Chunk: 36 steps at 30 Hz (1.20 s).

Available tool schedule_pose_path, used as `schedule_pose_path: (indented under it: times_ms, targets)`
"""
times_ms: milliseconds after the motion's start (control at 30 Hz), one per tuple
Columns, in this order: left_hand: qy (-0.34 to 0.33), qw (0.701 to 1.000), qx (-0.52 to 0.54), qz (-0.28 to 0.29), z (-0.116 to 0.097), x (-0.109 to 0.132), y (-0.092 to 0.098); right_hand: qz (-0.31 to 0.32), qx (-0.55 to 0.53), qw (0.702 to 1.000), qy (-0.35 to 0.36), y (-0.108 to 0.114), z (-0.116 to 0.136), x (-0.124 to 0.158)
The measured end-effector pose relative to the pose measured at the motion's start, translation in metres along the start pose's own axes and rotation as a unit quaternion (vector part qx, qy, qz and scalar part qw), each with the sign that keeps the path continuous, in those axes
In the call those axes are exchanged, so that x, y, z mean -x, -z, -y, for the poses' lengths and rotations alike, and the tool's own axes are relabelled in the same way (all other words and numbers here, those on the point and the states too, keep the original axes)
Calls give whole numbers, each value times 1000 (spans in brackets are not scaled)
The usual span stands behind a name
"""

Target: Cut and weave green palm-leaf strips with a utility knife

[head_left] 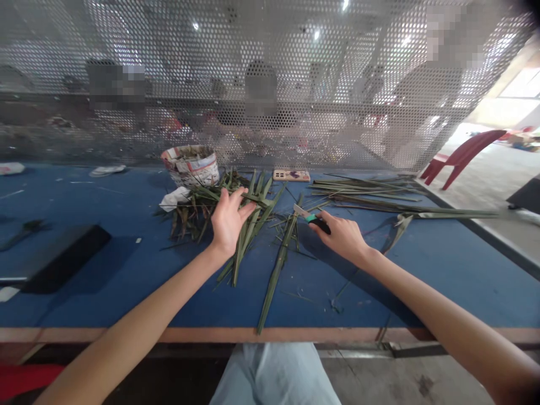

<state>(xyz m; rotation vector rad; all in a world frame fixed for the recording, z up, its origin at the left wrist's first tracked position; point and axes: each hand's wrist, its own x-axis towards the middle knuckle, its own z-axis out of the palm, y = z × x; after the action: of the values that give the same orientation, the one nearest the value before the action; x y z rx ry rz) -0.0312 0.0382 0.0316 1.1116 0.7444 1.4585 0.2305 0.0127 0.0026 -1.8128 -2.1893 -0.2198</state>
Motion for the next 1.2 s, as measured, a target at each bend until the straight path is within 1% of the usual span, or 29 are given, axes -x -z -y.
schedule_pose_path:
  times_ms: [67,133,200,300,400,500,600,667,733,833,867,900,933,967,1000,1033,1067,1100,1133,1200]
  targets:
    - [3,998,49,-38,-8,-11,8,2,1,1000,0,0,1,0]
    - [-27,993,82,-78,-14,-19,15,5,2,1000,0,0,1,0]
    - [-44,989,98,-97,-18,-24,19,9,0,1000,-2,0,2,0]
    - [-31,989,105,-95,-17,-24,17,16,-3,1000,-3,0,2,0]
    - [-17,993,89,-80,-13,-20,13,23,-4,1000,-5,0,2,0]
    - [-19,998,41,-53,-9,-16,9,31,-4,1000,-3,0,2,0]
    - [-47,997,-57,-39,-5,-14,8,29,1,1000,0,-1,1,-1]
    - [-81,986,-140,-45,-3,-13,9,20,8,1000,5,-2,0,-1]
    - [-94,973,-205,-38,-2,-13,11,9,14,1000,17,-3,-1,-1]
    - [-82,956,-281,11,-1,-10,15,7,30,999,33,-2,-3,-1]
    - [-87,942,-322,27,0,-8,16,13,37,999,35,-1,-3,-2]
    - [-105,919,-378,38,0,-7,16,21,45,998,34,-1,-3,-2]
    - [-136,883,-448,40,2,-5,17,29,53,998,31,0,-2,-3]
    - [-167,831,-529,47,3,-3,17,36,61,997,26,0,-2,-3]
    - [-198,772,-602,47,5,-2,17,42,68,997,20,-1,-2,-4]
    - [-219,719,-657,49,8,-1,17,44,74,996,15,-1,-1,-5]
    - [-229,681,-694,54,9,-1,18,44,79,996,11,-2,-1,-5]
    - [-229,655,-717,62,11,0,19,45,83,996,9,-3,0,-6]
    - [-228,637,-734,60,12,-1,20,43,83,996,10,-4,0,-6]
    - [-223,614,-755,62,12,-1,22,51,80,995,12,-5,1,-7]
